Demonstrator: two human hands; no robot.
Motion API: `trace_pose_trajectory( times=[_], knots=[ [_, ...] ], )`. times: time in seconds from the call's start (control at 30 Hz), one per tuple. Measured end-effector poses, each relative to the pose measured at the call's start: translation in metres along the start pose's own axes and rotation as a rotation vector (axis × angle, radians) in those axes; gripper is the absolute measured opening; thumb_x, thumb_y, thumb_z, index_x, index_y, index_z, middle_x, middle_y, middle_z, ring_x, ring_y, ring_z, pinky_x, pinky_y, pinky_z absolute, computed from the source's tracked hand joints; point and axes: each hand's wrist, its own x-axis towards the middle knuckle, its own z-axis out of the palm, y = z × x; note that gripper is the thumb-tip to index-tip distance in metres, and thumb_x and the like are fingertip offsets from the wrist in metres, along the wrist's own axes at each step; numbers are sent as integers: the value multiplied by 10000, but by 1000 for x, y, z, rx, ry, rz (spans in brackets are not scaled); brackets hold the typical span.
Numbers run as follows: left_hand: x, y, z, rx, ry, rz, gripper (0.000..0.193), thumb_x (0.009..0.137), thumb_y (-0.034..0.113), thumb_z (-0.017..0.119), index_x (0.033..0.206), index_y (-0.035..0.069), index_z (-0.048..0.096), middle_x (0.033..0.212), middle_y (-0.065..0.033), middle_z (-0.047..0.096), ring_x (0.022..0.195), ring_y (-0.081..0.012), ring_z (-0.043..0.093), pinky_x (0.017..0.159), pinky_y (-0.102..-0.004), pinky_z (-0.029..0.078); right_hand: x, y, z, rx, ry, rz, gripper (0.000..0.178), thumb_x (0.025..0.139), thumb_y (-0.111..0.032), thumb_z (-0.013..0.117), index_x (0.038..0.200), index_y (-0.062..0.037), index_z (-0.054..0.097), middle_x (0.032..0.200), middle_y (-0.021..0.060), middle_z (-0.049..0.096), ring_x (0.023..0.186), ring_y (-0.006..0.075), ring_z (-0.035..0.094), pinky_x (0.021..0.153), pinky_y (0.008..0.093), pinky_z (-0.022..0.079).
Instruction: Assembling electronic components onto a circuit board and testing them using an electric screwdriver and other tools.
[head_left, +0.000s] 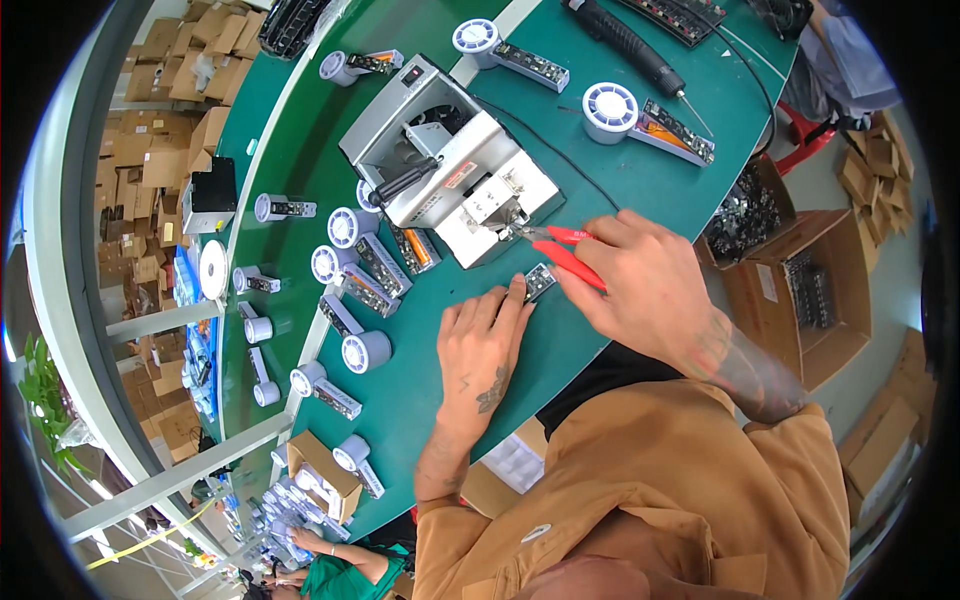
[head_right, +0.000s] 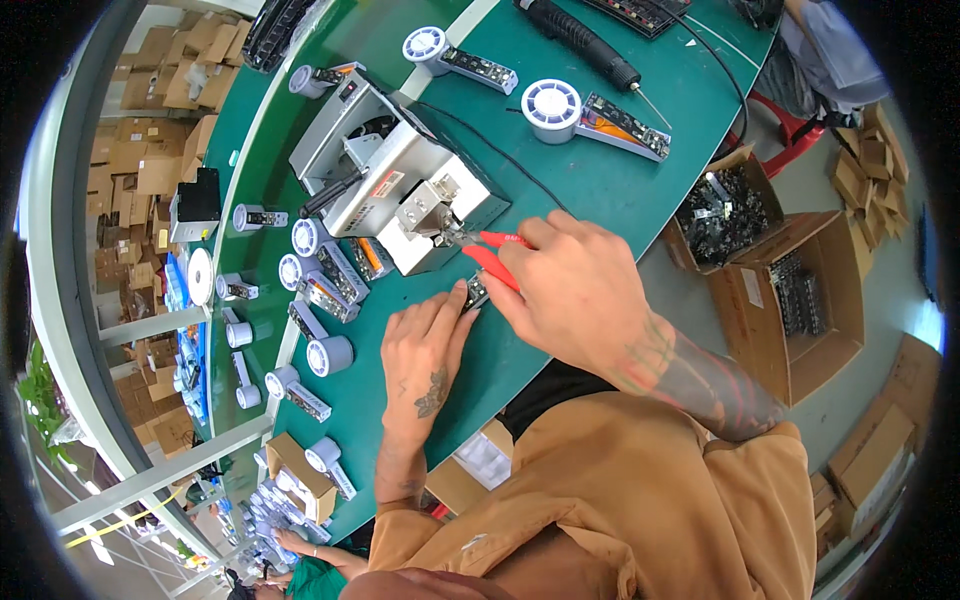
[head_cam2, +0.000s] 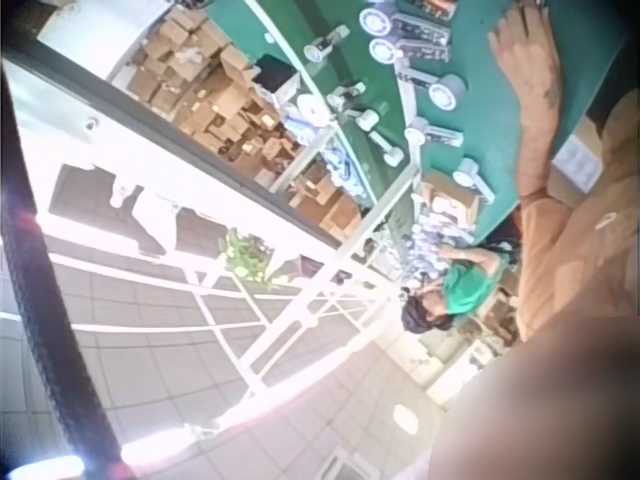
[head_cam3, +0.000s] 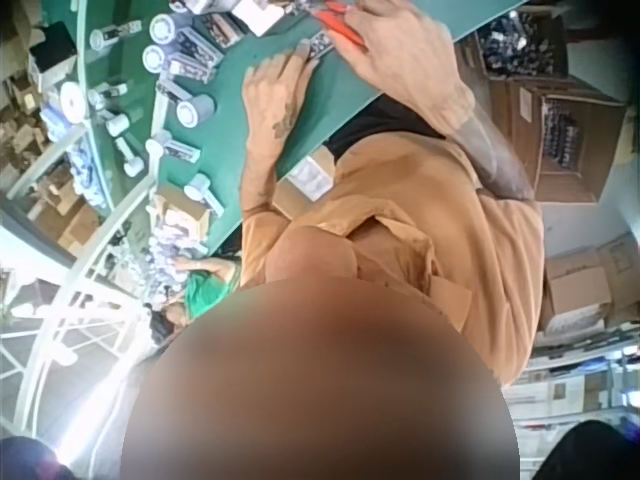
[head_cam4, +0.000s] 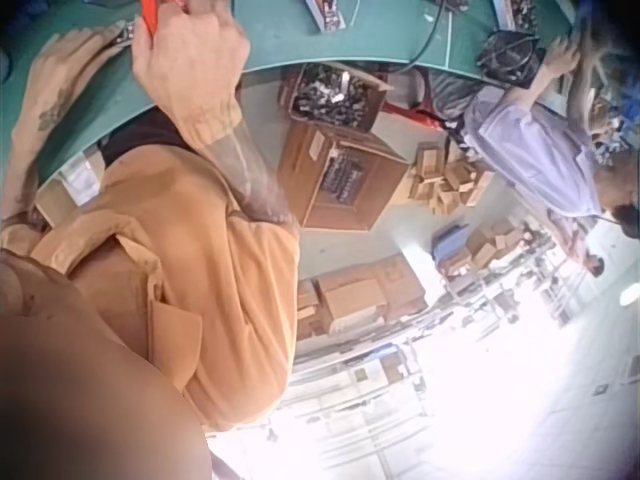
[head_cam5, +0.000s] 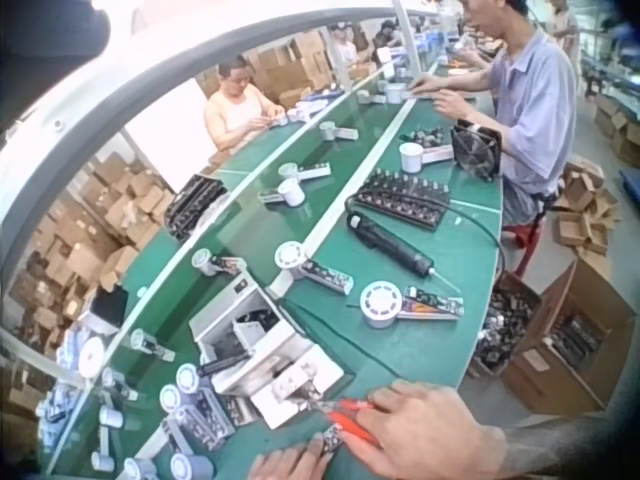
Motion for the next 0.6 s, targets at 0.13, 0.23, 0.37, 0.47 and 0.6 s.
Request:
trace_pose_trajectory(
  times=[0.13, 0.23, 0.37, 0.47, 0.6],
  knots=[
    [1, 1, 1, 4, 9, 11, 322, 878, 184, 732, 1172, 61, 685, 970, -53, 683, 815, -189, 630, 742, -335, 461, 6, -9, -4, -73, 8, -52, 183, 804, -221, 744, 791, -45, 697, 804, 108, 641, 723, 257, 643, 594, 369, 534],
    [0, 0, 2, -3, 26, 12, 322, 876, 183, 735, 1169, 59, 688, 967, -55, 684, 812, -191, 631, 743, -336, 465, 10, -10, -7, -34, -89, 14, 199, 824, -237, 728, 803, -41, 703, 802, 125, 637, 707, 276, 659, 563, 382, 532],
    [0, 0, 1, -7, 22, 12, 315, 875, 178, 736, 1162, 57, 691, 965, -56, 684, 815, -193, 630, 745, -338, 465, 8, -4, -10, 58, -183, 112, 244, 859, -272, 701, 847, -29, 721, 819, 130, 638, 712, 307, 669, 564, 409, 540],
    [-1, 1, 1, -11, 14, 4, 314, 874, 175, 737, 1161, 56, 692, 965, -57, 684, 817, -194, 629, 745, -339, 465, 2, -4, -13, 52, -170, 131, 254, 866, -281, 695, 871, -29, 730, 830, 130, 642, 732, 312, 669, 581, 416, 546],
    [0, 0, 1, 4, 14, 6, 315, 872, 173, 740, 1160, 56, 693, 962, -55, 683, 814, -194, 626, 743, -338, 463, -2, -3, -10, 53, -122, 130, 246, 861, -280, 698, 895, -39, 737, 834, 125, 642, 763, 308, 670, 594, 418, 549]
  ],
)
